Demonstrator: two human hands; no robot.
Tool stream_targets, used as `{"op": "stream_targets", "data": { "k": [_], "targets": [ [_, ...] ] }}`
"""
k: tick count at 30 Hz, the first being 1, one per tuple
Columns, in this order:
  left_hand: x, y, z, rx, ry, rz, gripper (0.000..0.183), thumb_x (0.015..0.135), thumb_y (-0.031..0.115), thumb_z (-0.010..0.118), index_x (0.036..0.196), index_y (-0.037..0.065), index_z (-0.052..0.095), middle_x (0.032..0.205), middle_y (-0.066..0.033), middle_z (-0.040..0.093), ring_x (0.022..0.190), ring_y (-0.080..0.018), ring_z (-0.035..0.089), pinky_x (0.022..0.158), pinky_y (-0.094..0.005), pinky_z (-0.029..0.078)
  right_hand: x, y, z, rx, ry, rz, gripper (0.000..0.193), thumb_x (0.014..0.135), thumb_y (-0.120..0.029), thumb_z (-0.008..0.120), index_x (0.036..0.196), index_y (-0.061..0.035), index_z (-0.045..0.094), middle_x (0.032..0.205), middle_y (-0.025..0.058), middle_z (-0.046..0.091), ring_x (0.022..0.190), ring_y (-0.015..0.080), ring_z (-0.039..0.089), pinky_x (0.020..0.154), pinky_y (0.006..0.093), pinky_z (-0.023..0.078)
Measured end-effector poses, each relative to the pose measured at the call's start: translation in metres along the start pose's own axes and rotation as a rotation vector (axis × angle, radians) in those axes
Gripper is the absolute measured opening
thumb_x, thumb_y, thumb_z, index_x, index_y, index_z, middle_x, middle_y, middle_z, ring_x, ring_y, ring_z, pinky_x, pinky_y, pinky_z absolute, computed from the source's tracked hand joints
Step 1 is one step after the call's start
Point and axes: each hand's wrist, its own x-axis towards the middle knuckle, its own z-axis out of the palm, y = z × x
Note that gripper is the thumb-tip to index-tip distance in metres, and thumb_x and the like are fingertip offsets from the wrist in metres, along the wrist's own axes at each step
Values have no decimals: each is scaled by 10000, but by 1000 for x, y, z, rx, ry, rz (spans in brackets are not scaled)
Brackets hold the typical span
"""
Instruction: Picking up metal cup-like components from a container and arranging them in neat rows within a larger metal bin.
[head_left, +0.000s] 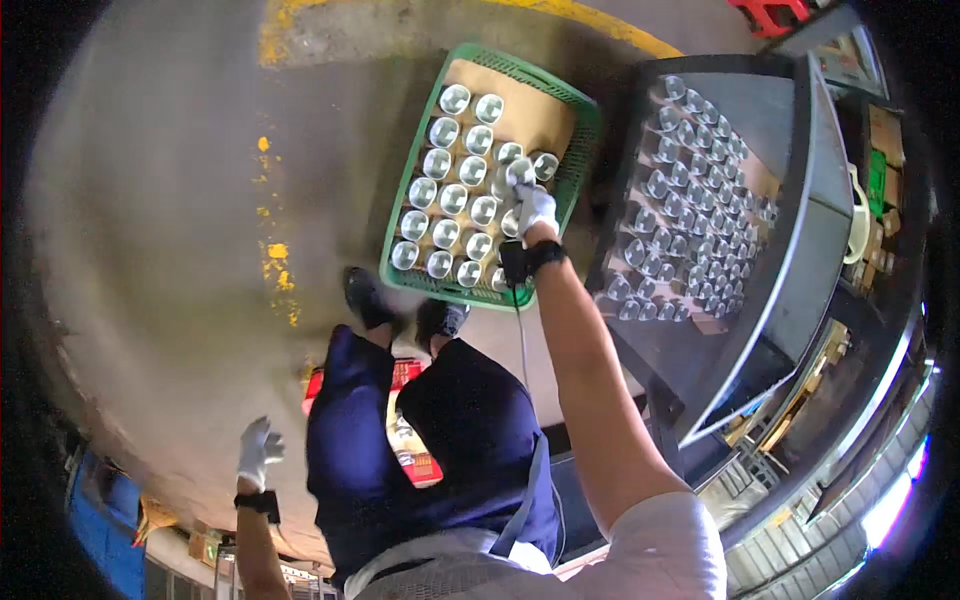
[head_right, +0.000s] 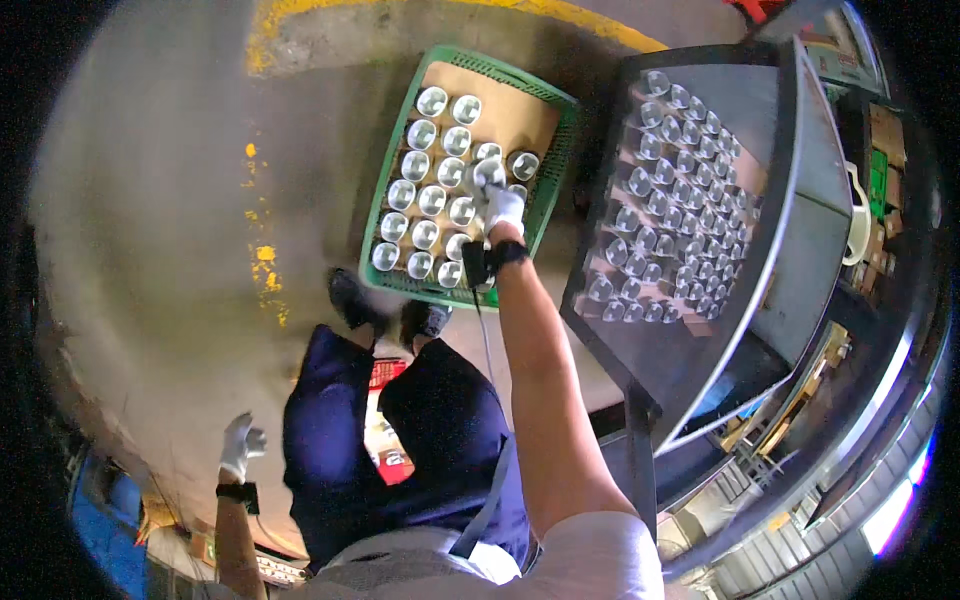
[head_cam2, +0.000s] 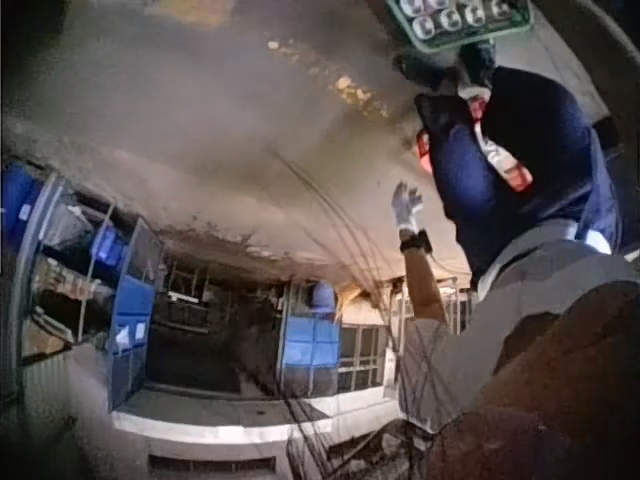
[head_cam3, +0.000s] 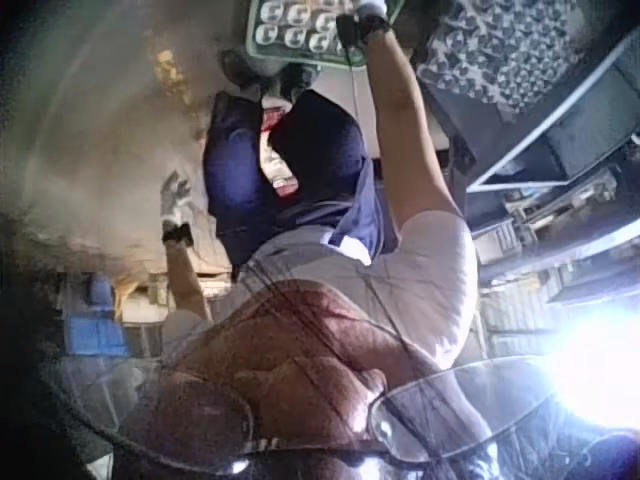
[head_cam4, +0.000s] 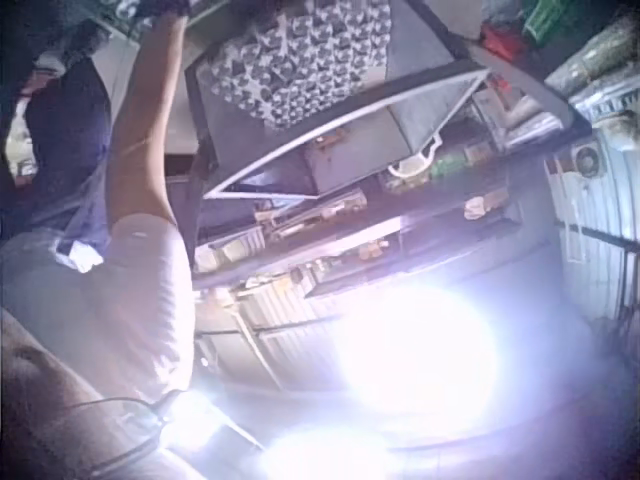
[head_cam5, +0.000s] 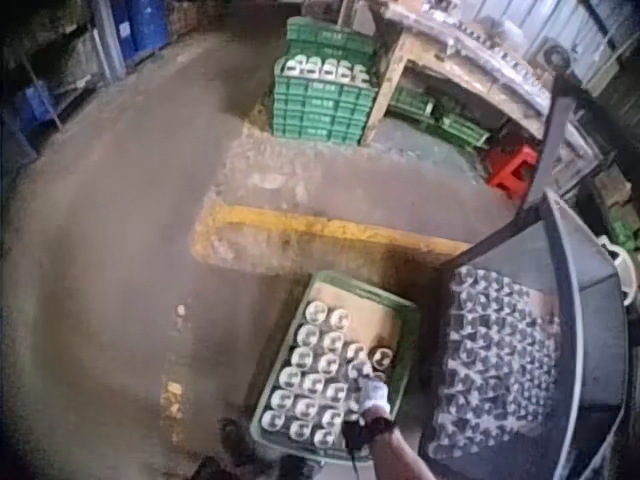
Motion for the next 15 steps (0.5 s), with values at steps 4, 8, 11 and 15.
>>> {"op": "stream_targets", "data": {
  "k": [4,8,11,15],
  "targets": [
    [45,-56,-23,-98,180,-140,511,927,394,641,1388,225,498,867,-105,656,624,-261,650,538,-450,565,135,1,3,-802,23,-225,220,987,-219,538,1091,-113,699,959,48,727,787,207,676,667,354,521],
    [91,-96,-23,-31,173,-50,529,926,384,646,1395,178,512,889,-106,676,600,-235,654,505,-415,559,262,34,9,-1103,14,-327,234,921,-271,602,1096,-158,710,1069,88,735,953,278,709,765,375,554],
    [90,-136,-12,-97,196,-80,513,933,373,641,1379,147,529,907,-119,683,607,-233,661,505,-405,561,280,30,50,-917,-21,-222,214,892,-274,631,997,-112,723,944,92,735,827,245,706,677,359,541],
    [143,-79,7,-82,121,-128,498,940,367,636,1371,137,539,911,-123,684,607,-229,661,508,-392,563,340,44,19,-17,164,79,204,900,-263,619,899,-78,704,799,78,696,669,214,659,580,360,508]
  ]
}}
